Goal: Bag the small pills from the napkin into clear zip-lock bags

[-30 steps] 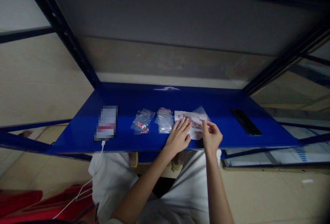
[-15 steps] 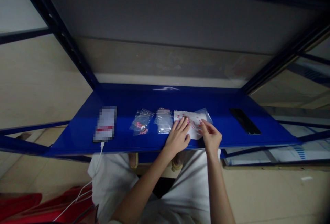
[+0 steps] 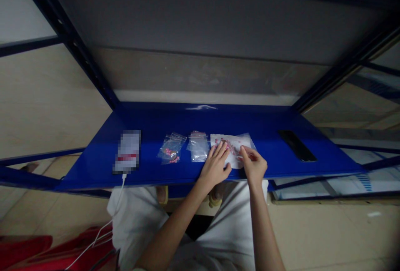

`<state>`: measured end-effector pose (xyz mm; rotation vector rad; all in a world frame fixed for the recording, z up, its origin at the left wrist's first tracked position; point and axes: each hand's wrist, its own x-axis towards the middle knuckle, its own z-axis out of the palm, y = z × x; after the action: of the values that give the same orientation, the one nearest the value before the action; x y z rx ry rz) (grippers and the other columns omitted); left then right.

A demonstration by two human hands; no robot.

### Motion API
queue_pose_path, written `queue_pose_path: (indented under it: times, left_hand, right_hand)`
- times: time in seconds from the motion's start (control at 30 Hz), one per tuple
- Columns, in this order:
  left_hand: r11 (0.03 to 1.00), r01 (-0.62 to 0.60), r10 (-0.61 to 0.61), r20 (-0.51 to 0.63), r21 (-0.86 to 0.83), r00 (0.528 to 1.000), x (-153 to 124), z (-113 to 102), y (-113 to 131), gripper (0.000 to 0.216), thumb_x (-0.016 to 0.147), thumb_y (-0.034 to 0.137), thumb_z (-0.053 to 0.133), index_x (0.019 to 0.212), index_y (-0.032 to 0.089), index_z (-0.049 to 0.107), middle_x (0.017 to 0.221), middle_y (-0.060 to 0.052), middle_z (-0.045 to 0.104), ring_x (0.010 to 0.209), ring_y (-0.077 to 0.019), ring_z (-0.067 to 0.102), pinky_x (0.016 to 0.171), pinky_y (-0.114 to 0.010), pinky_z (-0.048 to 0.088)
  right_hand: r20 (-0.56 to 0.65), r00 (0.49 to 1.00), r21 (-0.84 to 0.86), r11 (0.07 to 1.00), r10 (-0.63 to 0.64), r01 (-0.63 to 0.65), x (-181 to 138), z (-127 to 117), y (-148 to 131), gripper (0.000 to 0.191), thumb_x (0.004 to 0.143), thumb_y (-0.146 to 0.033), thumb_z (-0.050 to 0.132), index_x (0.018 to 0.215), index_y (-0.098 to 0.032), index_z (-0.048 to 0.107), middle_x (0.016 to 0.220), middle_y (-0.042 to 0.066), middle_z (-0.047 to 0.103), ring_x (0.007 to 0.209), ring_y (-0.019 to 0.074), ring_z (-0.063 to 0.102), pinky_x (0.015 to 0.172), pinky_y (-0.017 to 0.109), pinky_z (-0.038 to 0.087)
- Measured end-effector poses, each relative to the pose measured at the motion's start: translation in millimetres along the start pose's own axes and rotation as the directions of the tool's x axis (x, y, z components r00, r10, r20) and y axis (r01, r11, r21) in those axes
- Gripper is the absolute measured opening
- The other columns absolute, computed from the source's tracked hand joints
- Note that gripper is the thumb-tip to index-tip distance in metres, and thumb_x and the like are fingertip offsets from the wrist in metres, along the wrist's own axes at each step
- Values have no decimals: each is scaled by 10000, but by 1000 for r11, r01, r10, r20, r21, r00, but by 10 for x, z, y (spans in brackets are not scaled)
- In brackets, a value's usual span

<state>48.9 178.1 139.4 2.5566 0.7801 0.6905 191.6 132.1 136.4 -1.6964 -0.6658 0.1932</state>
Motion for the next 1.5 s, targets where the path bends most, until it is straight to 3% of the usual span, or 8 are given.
queue_pose_path:
  times: [0.27,0.43,0.67,0.83,1.0,1.13,1.3,1.5]
  left_hand:
    - [998,3,-7,-63,-67,998,18,17,-3,597,831,207,457,1394,114,285,1461,-116,326,1379,-226,221,1133,-434,211]
    - [995,14,-39,-258,-98,965,16,-76,-2,646,870,186,429,1439,96,136,1473,-153,282,1376,-220,226,1103,-400,287]
    - [978,-125,22,-506,-170,862,-64,-159,-70,227,842,150,540,1026,220,653,1287,-81,535,1271,-227,417,1005,-389,393]
    - [927,-87,-158,-590,-365,792,-180,-208,-19,131,826,168,585,878,208,698,916,-54,705,969,-197,627,864,-344,467]
    - [763,103,-456,-417,-638,786,-432,-435,-53,154,780,211,629,902,171,714,799,-46,715,765,-169,649,737,-278,497]
    - [635,175,-460,-186,-753,868,-555,-605,-221,171,747,260,653,859,157,729,851,-65,730,752,-173,660,668,-245,503]
    - [513,219,-541,-115,-830,833,-597,-654,-405,359,776,449,597,791,110,714,548,-24,656,414,-95,537,433,-197,429]
    - [523,250,-492,-49,-815,869,-625,-629,-442,383,786,479,581,781,114,699,558,-14,640,385,-76,521,409,-179,412]
  right_hand:
    - [-51,992,186,977,112,-100,-20,-45,-150,524,692,-522,654,1039,-132,608,819,102,704,587,183,648,449,252,502]
    - [205,947,237,926,248,-294,-32,-75,-270,656,570,-455,764,1113,-133,585,642,23,678,432,110,531,385,199,410]
    - [558,774,93,903,301,-418,-162,-114,-451,811,582,-452,771,1280,-147,491,591,-4,644,432,104,512,400,196,407]
    - [430,886,117,963,172,-243,-171,-187,-451,705,680,-559,670,1280,-228,504,1067,97,664,872,221,634,500,223,482]
    - [606,792,206,977,-80,-59,-295,-97,-462,413,712,-447,700,1072,-248,661,1164,71,640,1084,232,570,867,325,480]
    - [666,745,241,954,-31,-176,-537,191,-461,323,676,-446,723,890,-204,715,848,62,722,776,207,662,727,323,523]
    - [683,730,274,927,0,-256,-739,469,-465,297,662,-455,727,775,-181,701,713,42,699,628,168,629,590,265,496]
    - [635,772,314,921,-24,-229,-753,518,-417,298,693,-466,700,799,-188,700,718,45,688,647,176,616,571,266,489]
